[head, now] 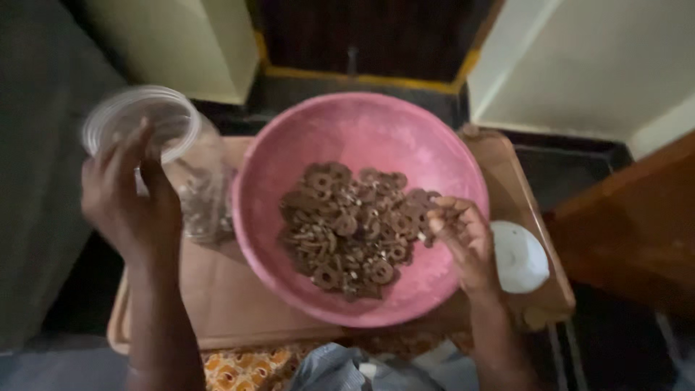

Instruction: The person sits and sorts small brown metal washers from a pink bowl into a clear plastic jar. They pick up handfuls of washers, sift through them with their fingers, and transfer the selected pieces into the jar repeatedly.

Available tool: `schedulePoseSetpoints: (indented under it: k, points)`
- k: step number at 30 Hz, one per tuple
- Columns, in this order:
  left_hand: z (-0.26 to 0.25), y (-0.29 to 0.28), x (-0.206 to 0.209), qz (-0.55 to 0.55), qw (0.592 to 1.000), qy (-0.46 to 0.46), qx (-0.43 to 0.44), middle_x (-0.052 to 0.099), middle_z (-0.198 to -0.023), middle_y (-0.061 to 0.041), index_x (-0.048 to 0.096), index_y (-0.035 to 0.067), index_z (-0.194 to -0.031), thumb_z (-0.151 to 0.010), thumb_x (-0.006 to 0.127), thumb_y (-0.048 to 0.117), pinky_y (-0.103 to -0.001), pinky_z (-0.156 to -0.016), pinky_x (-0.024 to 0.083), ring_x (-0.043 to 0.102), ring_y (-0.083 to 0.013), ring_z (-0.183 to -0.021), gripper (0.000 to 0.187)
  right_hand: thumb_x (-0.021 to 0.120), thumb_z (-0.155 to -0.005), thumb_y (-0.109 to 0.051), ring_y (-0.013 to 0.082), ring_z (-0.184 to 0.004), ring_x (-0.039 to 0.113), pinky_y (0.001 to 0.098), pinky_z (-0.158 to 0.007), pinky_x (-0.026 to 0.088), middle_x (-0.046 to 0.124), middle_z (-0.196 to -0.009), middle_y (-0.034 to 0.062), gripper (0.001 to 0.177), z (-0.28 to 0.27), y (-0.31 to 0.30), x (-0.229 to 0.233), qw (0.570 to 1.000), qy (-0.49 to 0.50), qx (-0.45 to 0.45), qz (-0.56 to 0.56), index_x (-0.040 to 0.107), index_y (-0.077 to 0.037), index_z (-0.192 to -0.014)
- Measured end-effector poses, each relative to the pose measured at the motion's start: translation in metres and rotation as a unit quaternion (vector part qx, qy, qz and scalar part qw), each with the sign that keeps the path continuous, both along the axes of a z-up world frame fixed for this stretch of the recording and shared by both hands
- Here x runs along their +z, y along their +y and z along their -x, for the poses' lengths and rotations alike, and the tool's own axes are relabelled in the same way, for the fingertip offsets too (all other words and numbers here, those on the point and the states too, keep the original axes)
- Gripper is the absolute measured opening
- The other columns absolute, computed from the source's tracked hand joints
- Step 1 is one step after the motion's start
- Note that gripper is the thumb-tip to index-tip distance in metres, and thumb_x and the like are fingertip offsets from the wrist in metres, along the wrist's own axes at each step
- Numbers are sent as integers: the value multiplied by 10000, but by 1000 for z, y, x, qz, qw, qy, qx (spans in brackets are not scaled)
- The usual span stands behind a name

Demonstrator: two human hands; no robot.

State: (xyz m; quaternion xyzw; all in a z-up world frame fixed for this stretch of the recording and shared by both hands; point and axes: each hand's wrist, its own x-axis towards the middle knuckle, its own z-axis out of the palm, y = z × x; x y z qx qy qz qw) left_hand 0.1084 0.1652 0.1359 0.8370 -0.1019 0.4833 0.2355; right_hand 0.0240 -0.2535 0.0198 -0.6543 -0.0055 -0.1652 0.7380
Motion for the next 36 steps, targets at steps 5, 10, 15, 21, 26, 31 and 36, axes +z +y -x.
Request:
schedulePoseSetpoints:
  k: [5,10,15,21,26,31,36]
  points:
    - [74,-88,-64,97,975,83,-182,779,-1038,-63,741,80,-1034,-938,716,-44,-322,-832,573,713,-156,-934,158,662,-976,-32,127,-1030,699,266,-944,582,702,-1098,64,252,9,-32,9,999,14,-35,31,624,-10,-1224]
    - [91,-116,-91,86,938,210,-263,761,-1057,-101,749,87,-1110,-828,703,-11,-330,-771,603,748,-220,-914,303,677,-999,-41,137,-1009,671,276,-912,565,706,-1094,71,214,-3,-45,19,990,65,23,123,660,15,-1205]
    - [84,-114,-93,33,922,274,-271,767,-939,-66,764,99,-1045,-861,728,125,-361,-677,582,737,-221,-757,190,707,-954,-152,187,-1033,716,326,-878,589,720,-1202,82,298,-30,-44,38,890,149,17,431,700,-69,-1240]
    - [86,-114,-87,-34,905,328,-270,692,-689,-65,747,114,-739,-848,770,297,-416,-570,524,663,-261,-606,214,922,-668,-331,353,-1387,434,489,-1144,328,459,-1519,189,1073,-72,-38,34,740,200,128,629,347,-121,-1549]
    - [85,-115,-94,-24,900,340,-271,655,-606,-74,727,104,-664,-856,786,314,-412,-525,498,623,-251,-524,292,1004,-583,-323,375,-1464,298,481,-1211,256,296,-1577,185,1301,-79,8,40,611,311,199,700,178,-216,-1582]
    - [85,-113,-95,-4,915,289,-280,628,-619,-72,697,97,-682,-833,778,291,-409,-555,495,627,-261,-575,258,840,-696,-154,366,-1364,423,505,-1106,407,419,-1491,157,998,-70,12,52,643,266,149,703,315,-175,-1546]
    - [87,-114,-93,0,919,285,-272,622,-613,-70,677,98,-659,-847,771,285,-413,-549,491,616,-259,-559,281,691,-863,-246,286,-1351,457,539,-1118,406,566,-1365,72,335,-58,1,39,582,163,115,788,702,-207,-1196]
